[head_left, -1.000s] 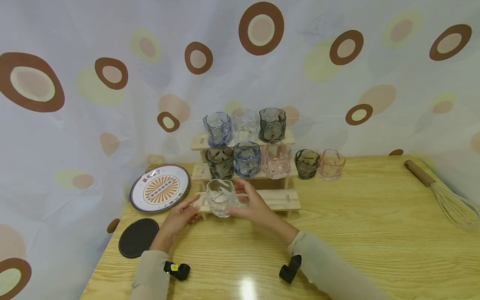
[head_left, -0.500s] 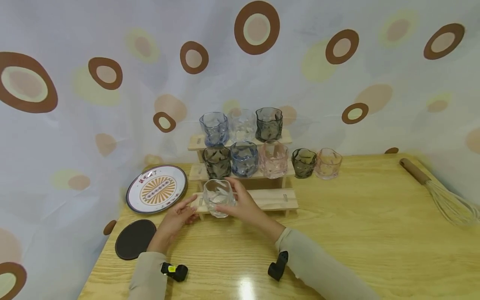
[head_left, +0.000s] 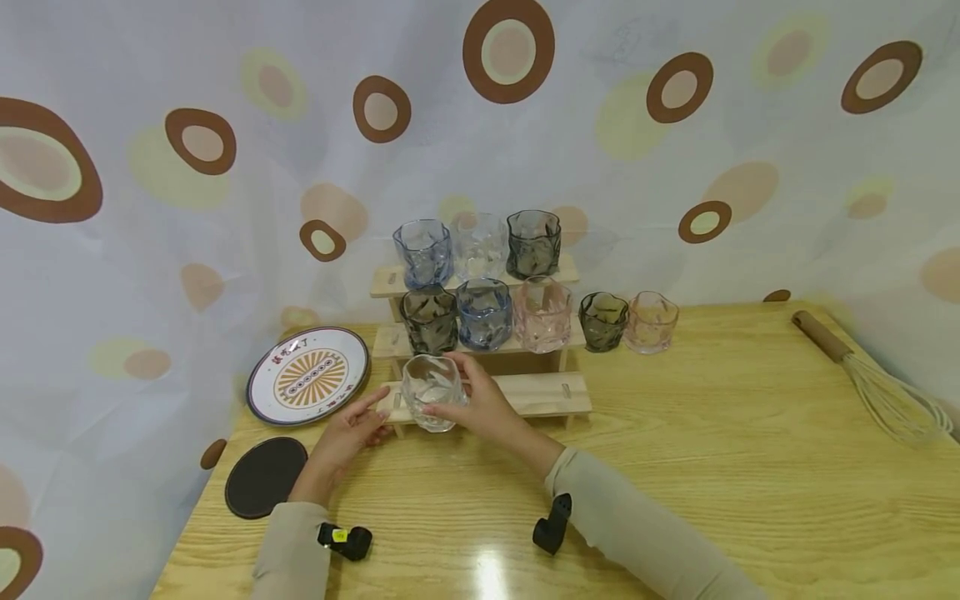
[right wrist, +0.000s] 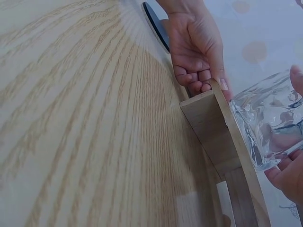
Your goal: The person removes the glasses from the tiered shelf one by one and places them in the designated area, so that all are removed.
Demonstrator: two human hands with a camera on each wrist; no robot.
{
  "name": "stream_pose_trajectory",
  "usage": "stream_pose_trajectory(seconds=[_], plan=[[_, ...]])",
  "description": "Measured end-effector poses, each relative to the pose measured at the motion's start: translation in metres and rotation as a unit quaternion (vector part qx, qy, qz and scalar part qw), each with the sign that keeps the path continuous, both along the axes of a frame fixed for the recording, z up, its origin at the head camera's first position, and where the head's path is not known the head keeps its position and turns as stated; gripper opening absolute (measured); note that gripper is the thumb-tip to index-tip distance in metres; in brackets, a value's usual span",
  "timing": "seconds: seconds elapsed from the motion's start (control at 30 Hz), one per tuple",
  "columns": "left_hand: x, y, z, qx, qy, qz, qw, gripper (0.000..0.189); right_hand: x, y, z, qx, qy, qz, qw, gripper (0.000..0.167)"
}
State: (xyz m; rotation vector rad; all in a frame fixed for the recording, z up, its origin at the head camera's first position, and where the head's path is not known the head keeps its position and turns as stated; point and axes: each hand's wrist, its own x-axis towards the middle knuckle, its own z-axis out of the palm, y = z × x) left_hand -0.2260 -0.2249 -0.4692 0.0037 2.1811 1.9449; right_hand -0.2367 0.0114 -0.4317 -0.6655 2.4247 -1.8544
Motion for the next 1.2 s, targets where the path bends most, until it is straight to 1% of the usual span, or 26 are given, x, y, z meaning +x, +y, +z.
stream_pose_trajectory(seconds=[0.3,0.47,0.6,0.83,0.97,1.07,1.2], plan=[[0.001,0.002,0.003,-0.002,-0.004,-0.004,1.0,0.05,0.004,0.008,-0.001,-0.008,0.012,-0.008,0.9999,0.075],[0.0,0.002,0.003,0.0,-0.003,-0.006,1.0,0.05,0.01,0.019,0.002,0.004,0.018,-0.014,0.9997,0.074],[0.0,0.002,0.003,-0.001,0.0,-0.008,1.0,0.05,0.016,0.031,0.005,0.014,0.013,-0.016,0.9997,0.074],[-0.001,0.002,0.002,0.005,0.002,-0.009,0.9999,0.05,0.025,0.058,0.006,0.036,0.01,-0.013,0.9992,0.072],[-0.001,0.002,0.002,0.004,0.004,-0.008,1.0,0.049,0.031,0.077,0.008,0.032,0.007,-0.009,0.9994,0.07],[0.0,0.001,0.001,0.002,0.001,-0.007,1.0,0.049,0.034,0.092,0.01,0.026,0.015,-0.005,0.9995,0.069],[0.001,0.0,0.001,0.005,-0.004,-0.007,1.0,0.05,0.037,0.113,0.011,0.025,0.031,-0.011,0.9991,0.069]])
